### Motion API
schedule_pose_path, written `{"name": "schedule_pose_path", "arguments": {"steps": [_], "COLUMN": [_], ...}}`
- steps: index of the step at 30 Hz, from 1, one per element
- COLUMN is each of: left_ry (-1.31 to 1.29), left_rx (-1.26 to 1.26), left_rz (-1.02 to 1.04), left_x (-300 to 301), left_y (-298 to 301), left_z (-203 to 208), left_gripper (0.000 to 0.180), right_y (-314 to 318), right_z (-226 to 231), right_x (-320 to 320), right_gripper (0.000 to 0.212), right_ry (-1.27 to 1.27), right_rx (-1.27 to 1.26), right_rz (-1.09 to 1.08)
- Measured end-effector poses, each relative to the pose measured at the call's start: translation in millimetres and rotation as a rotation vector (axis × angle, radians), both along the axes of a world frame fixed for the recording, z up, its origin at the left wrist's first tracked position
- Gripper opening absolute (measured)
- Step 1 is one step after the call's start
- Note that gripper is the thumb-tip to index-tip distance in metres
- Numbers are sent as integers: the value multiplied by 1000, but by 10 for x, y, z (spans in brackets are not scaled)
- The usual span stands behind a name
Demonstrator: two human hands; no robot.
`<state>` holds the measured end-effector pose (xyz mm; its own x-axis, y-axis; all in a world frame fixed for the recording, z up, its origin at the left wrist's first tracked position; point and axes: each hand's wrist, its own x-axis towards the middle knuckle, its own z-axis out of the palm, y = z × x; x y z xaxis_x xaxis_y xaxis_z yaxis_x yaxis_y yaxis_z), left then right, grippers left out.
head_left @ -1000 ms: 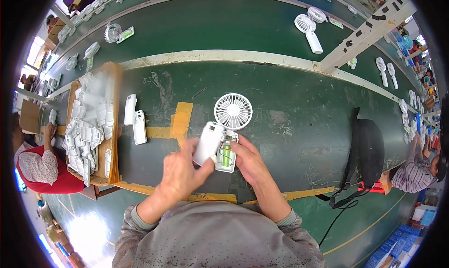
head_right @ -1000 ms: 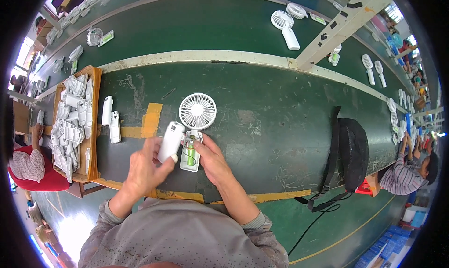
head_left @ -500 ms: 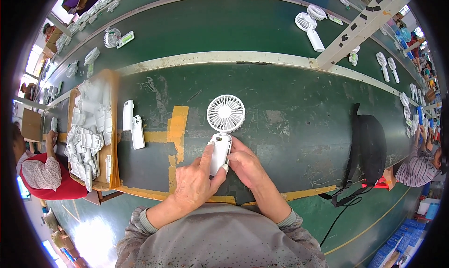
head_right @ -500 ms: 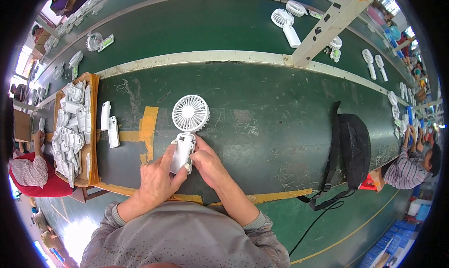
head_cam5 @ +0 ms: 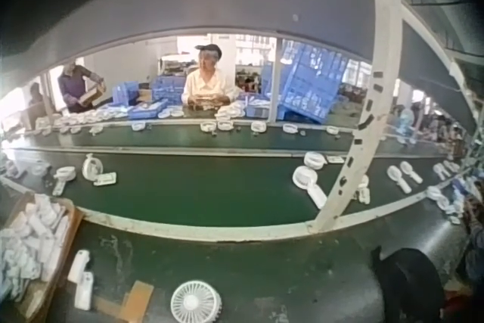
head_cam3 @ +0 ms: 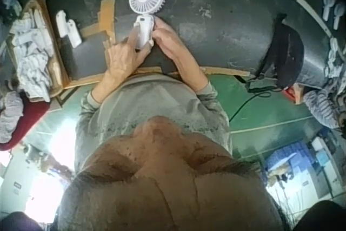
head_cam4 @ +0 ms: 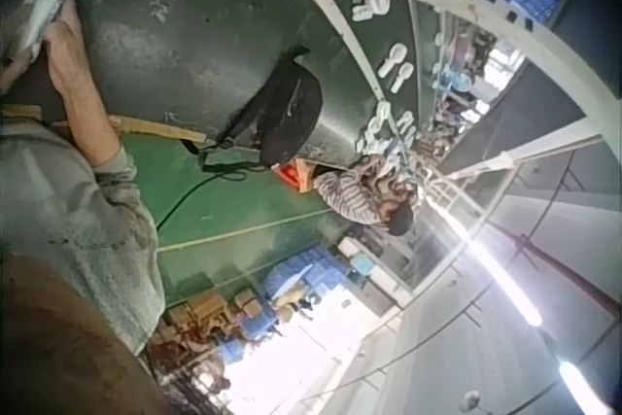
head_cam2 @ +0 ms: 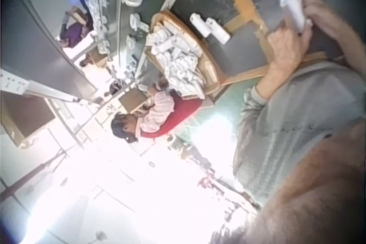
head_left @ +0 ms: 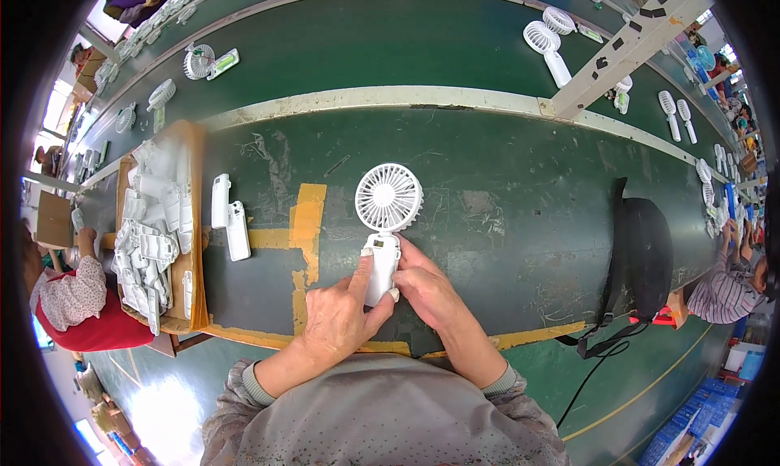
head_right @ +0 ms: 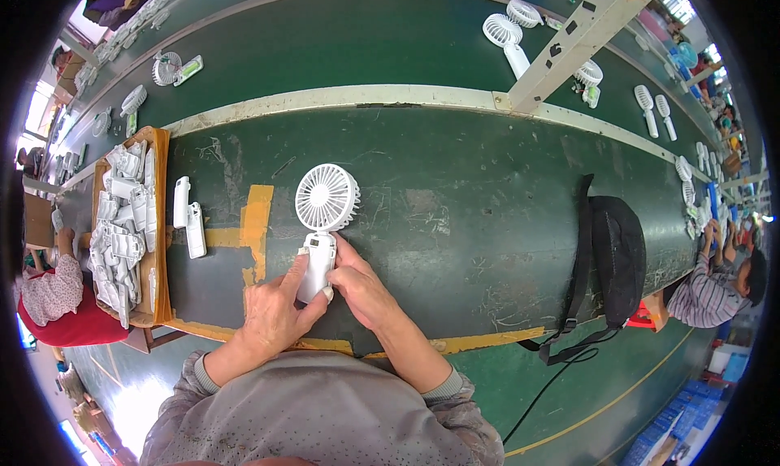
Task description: The person assembles portable fans by picking up fan parts from a conveyor belt, connecting the fan heads to the battery bases, snapping on handle covers, and placing the assembled fans back onto the belt.
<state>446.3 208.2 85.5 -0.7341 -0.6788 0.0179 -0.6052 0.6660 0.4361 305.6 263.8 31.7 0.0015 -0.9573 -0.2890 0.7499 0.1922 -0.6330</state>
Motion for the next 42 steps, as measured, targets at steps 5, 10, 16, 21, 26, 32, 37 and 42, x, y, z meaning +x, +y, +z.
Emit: {"name": "schedule_pose_path", "arguments": {"steps": [5,10,16,21,26,32,37,42], "left_ry": [0,66,35,46,263,366,315,331], "left_rx": [17,-12,-48,74,998,846,516,464], "left_rz": [-17,-64,-76,-48,192,57,-80,-55], "left_x": [11,59,60,79,86,114,98,65], "left_y": [-23,-30,24,38,-169,-116,-79,-86], "left_z": [-24,-111,-117,-88,-209,-159,-117,-179], "left_gripper": [58,61,62,57,38,34,37,35], "right_y": [3,26,11,28,17,40,95,60], "right_z": [15,2,-1,-63,25,139,150,54], "right_x": [6,85,196,152,113,164,209,168], "right_gripper": [67,55,44,40,39,47,44,43], "right_ry": [19,-5,249,171,48,77,75,15], "right_rx": [4,18,95,93,-10,-50,-28,-32], "right_rz": [0,-35,-151,-140,-193,-225,-266,-275]}}
